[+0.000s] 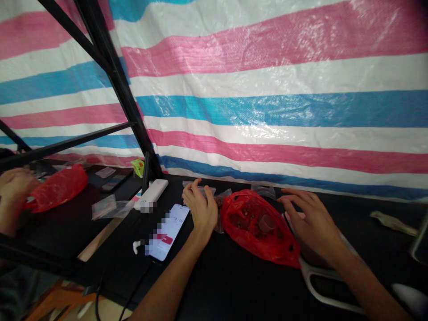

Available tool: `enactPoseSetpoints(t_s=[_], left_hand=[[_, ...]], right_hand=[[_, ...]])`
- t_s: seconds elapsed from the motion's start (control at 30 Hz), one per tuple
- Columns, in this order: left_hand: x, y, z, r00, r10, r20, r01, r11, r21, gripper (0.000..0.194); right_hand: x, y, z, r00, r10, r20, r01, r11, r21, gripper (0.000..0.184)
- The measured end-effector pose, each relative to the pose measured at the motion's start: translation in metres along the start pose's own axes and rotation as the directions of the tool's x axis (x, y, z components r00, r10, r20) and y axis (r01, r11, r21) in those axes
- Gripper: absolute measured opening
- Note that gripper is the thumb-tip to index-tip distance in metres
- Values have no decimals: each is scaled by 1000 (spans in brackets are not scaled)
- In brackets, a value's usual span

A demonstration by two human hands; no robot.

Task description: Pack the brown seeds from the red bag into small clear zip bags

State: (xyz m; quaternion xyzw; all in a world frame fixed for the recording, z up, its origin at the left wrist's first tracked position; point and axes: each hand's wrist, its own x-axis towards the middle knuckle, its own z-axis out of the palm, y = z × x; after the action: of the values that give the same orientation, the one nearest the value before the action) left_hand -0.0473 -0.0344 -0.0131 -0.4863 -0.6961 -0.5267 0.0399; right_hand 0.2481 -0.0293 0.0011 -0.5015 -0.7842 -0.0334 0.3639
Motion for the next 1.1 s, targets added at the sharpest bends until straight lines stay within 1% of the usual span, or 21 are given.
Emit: enactPoseSetpoints(t_s=[0.07, 0.17, 0.23, 0.33, 0.37, 0.4, 0.43, 0.47, 0.53, 0.57, 0.6, 0.63, 0.67, 0.73, 0.8, 0.83, 0.9, 0.97, 1.0, 1.03, 1.1], left_hand=[[-2, 1, -2, 998, 55, -19, -56, 998, -39, 27], [-7, 4, -4, 976, 216, -10, -214, 960, -179, 17], [-12, 6, -5, 936, 349, 48, -317, 893, -319, 17], [-18, 7, -9, 835, 525, 166, -400, 785, -474, 17], [-19, 7, -10, 803, 565, 190, -419, 761, -495, 17], [-19, 7, -11, 781, 591, 202, -434, 746, -505, 17], [-19, 7, -12, 770, 603, 210, -440, 740, -509, 16], [-19, 8, -12, 768, 600, 223, -434, 745, -507, 16], [-18, 9, -13, 773, 563, 292, -382, 781, -494, 14], [-18, 10, -14, 772, 537, 339, -347, 804, -484, 13], [-18, 11, -14, 766, 513, 387, -312, 824, -473, 14], [-18, 13, -14, 758, 493, 427, -280, 837, -470, 19], [-19, 14, -14, 752, 480, 452, -248, 842, -479, 28], [-20, 16, -13, 744, 475, 470, -186, 823, -537, 45], [-22, 17, -11, 750, 468, 468, -108, 785, -610, 53], [-24, 18, -10, 759, 450, 470, -57, 765, -641, 52], [-26, 19, -6, 780, 386, 493, 73, 726, -684, 43], [-26, 22, -2, 803, 292, 520, 215, 671, -710, 37], [-25, 24, -1, 816, 242, 525, 274, 638, -720, 35], [-24, 25, 0, 834, 194, 517, 312, 608, -730, 34], [-22, 28, 0, 879, 108, 465, 323, 584, -745, 32]], right_hand=[[2, 3, 3, 996, 3, 86, 3, 998, -71, 33], [12, 6, 15, 981, -14, 193, 41, 990, -135, 38], [21, 9, 25, 968, -45, 247, 81, 987, -138, 38], [30, 16, 37, 964, -39, 263, 74, 989, -127, 36], [31, 18, 38, 967, -22, 253, 57, 990, -131, 36], [30, 20, 37, 971, -3, 239, 37, 990, -140, 36], [28, 21, 35, 975, 18, 221, 17, 988, -151, 37], [26, 22, 31, 980, 36, 194, -4, 987, -161, 39], [19, 18, 19, 993, 43, 111, -26, 988, -151, 42], [16, 13, 12, 999, 29, 44, -24, 993, -117, 42], [12, 7, 5, 1000, -2, -31, 0, 998, -68, 41], [9, -2, -1, 996, -47, -81, 45, 999, -17, 39], [6, -12, -5, 991, -87, -105, 91, 995, 28, 39], [1, -34, -9, 986, -156, -59, 161, 982, 97, 41], [-4, -56, -6, 971, -238, 23, 231, 957, 178, 41], [-7, -66, -3, 960, -269, 74, 248, 945, 211, 42], [-11, -78, 2, 939, -305, 163, 259, 932, 253, 43], [-13, -81, 5, 927, -308, 215, 245, 930, 274, 44], [-13, -80, 4, 929, -296, 223, 230, 933, 278, 44], [-12, -77, 2, 936, -273, 221, 210, 939, 272, 43], [-9, -67, -3, 951, -218, 220, 167, 959, 228, 42]])
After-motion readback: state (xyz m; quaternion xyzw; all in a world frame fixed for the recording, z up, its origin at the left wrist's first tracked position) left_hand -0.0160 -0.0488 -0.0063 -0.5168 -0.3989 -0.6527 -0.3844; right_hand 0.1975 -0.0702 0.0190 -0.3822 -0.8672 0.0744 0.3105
